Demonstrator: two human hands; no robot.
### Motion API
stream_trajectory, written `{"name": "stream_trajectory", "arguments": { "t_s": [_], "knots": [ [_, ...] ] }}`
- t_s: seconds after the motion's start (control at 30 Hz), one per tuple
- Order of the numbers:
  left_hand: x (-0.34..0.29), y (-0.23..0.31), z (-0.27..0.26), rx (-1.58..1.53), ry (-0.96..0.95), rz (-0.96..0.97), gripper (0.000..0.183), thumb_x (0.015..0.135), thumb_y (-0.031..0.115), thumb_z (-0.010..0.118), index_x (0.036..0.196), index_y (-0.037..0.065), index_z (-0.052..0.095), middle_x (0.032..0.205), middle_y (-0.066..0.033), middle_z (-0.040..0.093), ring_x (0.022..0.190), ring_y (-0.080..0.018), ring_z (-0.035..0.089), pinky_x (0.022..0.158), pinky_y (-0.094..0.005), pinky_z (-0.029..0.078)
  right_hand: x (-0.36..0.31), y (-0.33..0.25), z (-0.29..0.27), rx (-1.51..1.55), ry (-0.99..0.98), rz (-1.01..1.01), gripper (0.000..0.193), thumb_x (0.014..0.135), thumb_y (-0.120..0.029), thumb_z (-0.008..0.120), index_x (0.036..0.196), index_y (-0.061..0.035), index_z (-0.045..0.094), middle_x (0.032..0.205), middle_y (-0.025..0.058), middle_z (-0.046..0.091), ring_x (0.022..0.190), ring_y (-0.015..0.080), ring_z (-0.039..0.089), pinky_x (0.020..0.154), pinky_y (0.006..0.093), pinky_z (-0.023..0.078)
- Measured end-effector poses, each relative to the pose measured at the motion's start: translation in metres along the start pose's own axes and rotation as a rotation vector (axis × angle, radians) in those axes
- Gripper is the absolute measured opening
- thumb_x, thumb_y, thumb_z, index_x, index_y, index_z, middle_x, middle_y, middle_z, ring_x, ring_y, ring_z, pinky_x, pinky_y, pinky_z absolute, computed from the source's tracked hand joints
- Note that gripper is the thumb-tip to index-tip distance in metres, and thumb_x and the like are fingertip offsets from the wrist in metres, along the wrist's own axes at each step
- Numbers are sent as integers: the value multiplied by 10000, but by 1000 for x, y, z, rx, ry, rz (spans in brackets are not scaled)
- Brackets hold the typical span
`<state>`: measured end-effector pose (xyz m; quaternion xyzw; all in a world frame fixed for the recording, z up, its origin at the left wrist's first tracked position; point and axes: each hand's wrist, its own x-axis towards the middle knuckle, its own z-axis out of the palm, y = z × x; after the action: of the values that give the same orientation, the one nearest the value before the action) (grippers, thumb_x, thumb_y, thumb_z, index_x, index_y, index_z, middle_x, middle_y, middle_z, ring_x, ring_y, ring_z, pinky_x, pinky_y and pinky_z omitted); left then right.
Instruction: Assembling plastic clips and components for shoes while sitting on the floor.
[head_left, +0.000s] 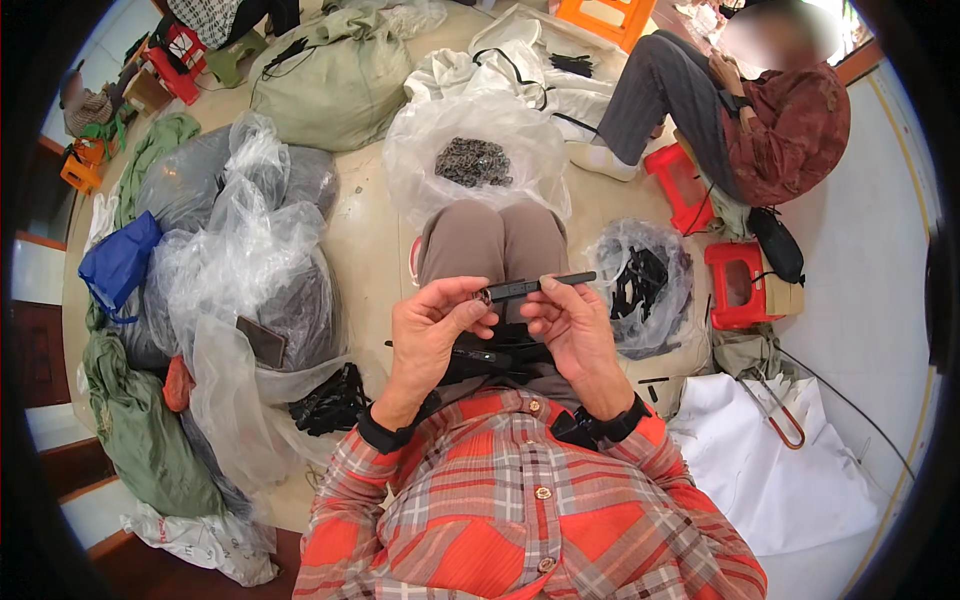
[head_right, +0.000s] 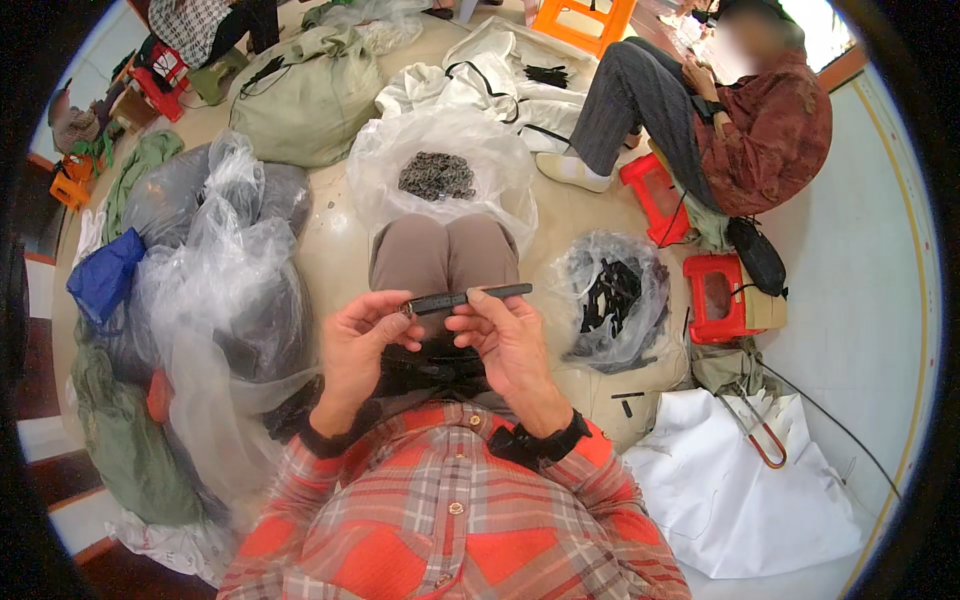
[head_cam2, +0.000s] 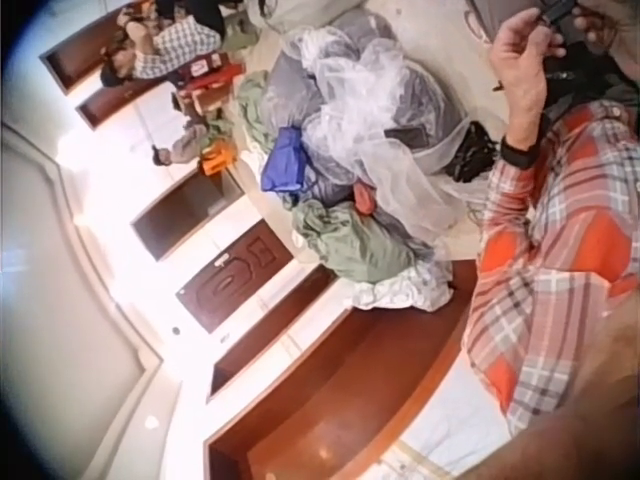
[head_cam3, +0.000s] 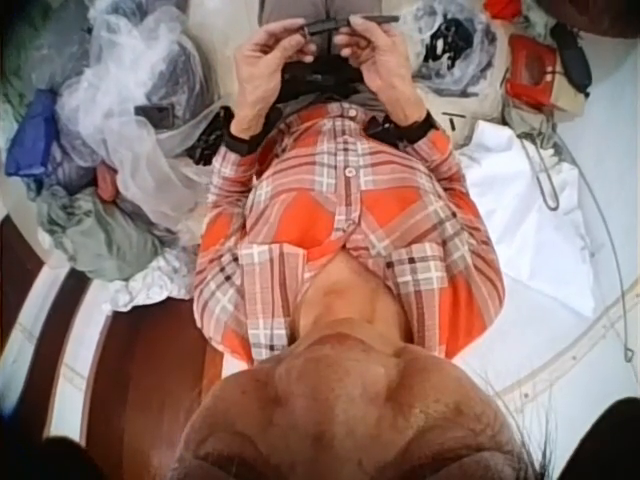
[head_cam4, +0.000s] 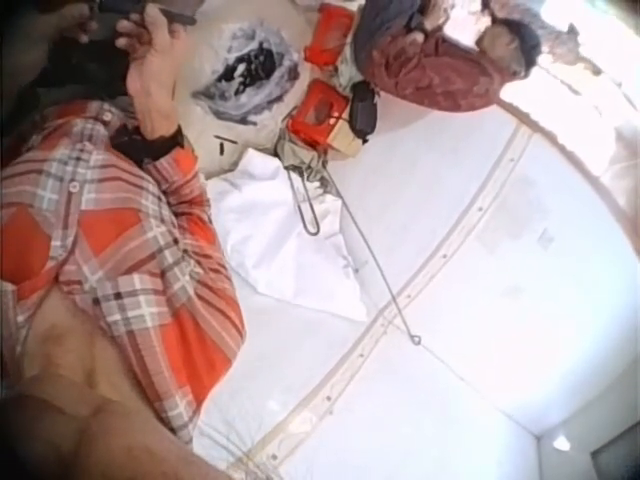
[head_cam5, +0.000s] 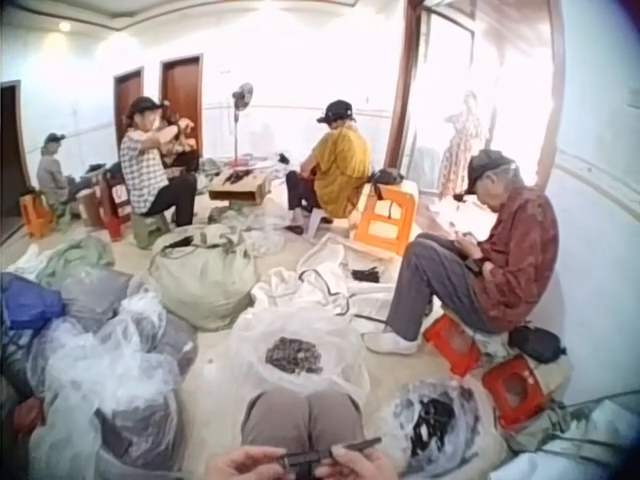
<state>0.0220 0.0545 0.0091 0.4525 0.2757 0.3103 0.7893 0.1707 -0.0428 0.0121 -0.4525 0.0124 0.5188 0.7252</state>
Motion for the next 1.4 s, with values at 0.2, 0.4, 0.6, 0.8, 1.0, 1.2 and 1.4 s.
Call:
{"name": "stream_trajectory", "arguments": {
  "t_s": [0.2, 0.4, 0.6, 0.8, 1.0, 1.2, 1.4],
  "knots": [
    [-3, -5, 1, 141, 34, 128, 242, 817, -1, 601, 1051, -55, 575, 806, -94, 627, 708, -164, 625, 639, -266, 530, -1, 0, 2, 18, 6, 28, 150, 823, -112, 616, 895, 13, 573, 782, 122, 637, 670, 201, 647, 513, 271, 514],
    [-3, -4, 2, 59, 34, 121, 266, 780, -56, 629, 1043, -48, 595, 887, -79, 593, 746, -144, 623, 673, -229, 527, 0, 0, -1, 116, -29, 175, 140, 822, -123, 619, 882, 0, 589, 791, 113, 645, 681, 183, 648, 531, 256, 516],
    [-6, -4, 6, 195, -32, 185, 276, 769, -72, 629, 1041, -37, 603, 930, -67, 579, 768, -143, 621, 668, -210, 511, -10, 5, 14, 61, -115, 191, 121, 825, -131, 621, 863, -17, 605, 779, 86, 642, 645, 149, 622, 516, 234, 480],
    [-14, -2, 7, 202, -56, 200, 262, 769, -48, 644, 1028, -34, 605, 894, -65, 590, 755, -130, 617, 641, -216, 504, -13, 1, 4, -126, -239, 103, 136, 827, -114, 613, 922, -18, 600, 767, 52, 613, 685, 122, 581, 585, 242, 453],
    [-18, 3, -2, 21, -104, -30, 253, 740, -89, 611, 989, -52, 584, 806, -106, 604, 658, -161, 608, 622, -265, 511, -15, -37, 14, -651, -147, -348, 165, 871, -136, 546, 944, 6, 587, 764, 46, 606, 704, 127, 571, 666, 271, 461],
    [-27, 9, -11, 126, -179, -59, 256, 752, -64, 640, 1003, -33, 601, 834, -64, 617, 702, -110, 612, 634, -209, 501, -21, -56, 13, -1218, -762, 16, 192, 886, -153, 512, 989, -5, 579, 722, 89, 610, 678, 149, 568, 642, 290, 448],
    [-36, 4, -17, 149, -230, -100, 235, 701, -120, 631, 925, -56, 595, 845, -93, 573, 719, -170, 610, 644, -265, 505, -23, -46, 10, -1406, -892, -5, 223, 879, -149, 494, 1069, -41, 540, 796, 123, 624, 712, 259, 593, 657, 351, 449]
  ]
}}
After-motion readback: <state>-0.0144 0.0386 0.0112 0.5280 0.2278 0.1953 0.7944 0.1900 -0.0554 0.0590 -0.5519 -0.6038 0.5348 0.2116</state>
